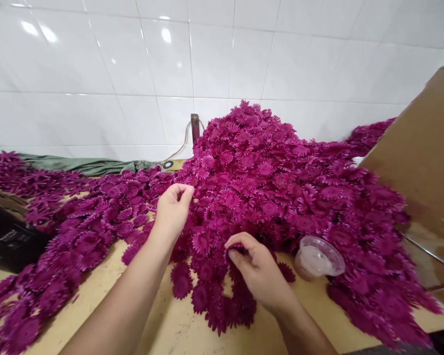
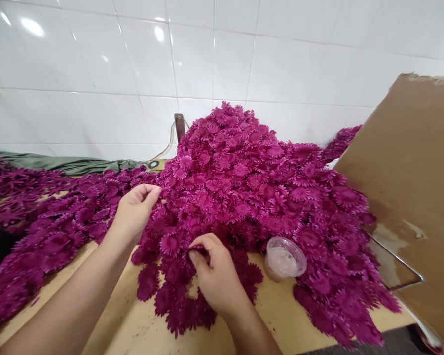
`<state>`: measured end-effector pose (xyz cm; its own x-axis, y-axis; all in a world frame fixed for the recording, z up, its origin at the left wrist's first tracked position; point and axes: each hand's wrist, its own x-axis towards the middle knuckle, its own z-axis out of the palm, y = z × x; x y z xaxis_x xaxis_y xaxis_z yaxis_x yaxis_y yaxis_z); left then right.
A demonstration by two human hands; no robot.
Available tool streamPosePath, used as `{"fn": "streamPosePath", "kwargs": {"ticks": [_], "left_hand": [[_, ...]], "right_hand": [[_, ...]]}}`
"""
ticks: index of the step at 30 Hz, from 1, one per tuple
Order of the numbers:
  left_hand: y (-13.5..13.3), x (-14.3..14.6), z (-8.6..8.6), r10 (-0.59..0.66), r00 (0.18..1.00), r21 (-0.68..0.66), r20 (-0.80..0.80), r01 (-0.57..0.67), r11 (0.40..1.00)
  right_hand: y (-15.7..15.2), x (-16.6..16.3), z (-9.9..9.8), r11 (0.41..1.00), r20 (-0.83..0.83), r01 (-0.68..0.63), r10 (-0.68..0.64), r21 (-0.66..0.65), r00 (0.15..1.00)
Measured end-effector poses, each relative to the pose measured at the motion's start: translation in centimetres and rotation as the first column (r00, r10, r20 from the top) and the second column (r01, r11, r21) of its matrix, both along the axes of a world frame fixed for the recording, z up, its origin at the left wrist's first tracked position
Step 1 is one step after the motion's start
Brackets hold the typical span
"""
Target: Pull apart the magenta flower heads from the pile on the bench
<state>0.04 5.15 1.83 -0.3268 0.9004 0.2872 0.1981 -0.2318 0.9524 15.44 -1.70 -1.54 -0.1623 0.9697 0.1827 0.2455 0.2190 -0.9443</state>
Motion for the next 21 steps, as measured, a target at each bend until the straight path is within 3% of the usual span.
{"fn": "streamPosePath", "kwargs": {"ticks": [3,5,9,13,18,21], "left_hand": [[-0.4,-0.2,0.4,-0.138,0.953,-0.016,-0.269,0.139,0.99],[-1.3,0.2,0.3,-0.16,0.902,0.012,-0.4,0.18,0.984],[-3.5,1.2,-0.3,-0.267,0.834,0.047,-0.482,0.329,0.943],[-4.7,2.5,-1.3,-0.42,0.778,-0.045,-0.467,0.453,0.89],[-4.5,3.5,-1.8,-0.425,0.862,-0.14,-0.274,0.402,0.905],[-3.8,3.3,-1.5,-0.376,0.908,-0.115,-0.183,0.36,0.926]], "right_hand": [[1.0,0.8,-0.1,0.998,-0.085,0.055,-0.057,-0.034,0.995],[1.6,1.0,-0.1,0.996,-0.116,0.069,-0.076,-0.063,0.99],[2.3,0.9,-0.6,0.986,-0.048,0.161,-0.162,-0.038,0.986],[2.5,0.8,-1.2,0.976,-0.01,0.209,-0.21,-0.061,0.978],[2.4,0.7,-1.1,0.983,-0.085,0.182,-0.184,-0.031,0.979],[1.7,0.5,-0.6,0.998,-0.125,0.07,-0.069,-0.001,0.99]]}}
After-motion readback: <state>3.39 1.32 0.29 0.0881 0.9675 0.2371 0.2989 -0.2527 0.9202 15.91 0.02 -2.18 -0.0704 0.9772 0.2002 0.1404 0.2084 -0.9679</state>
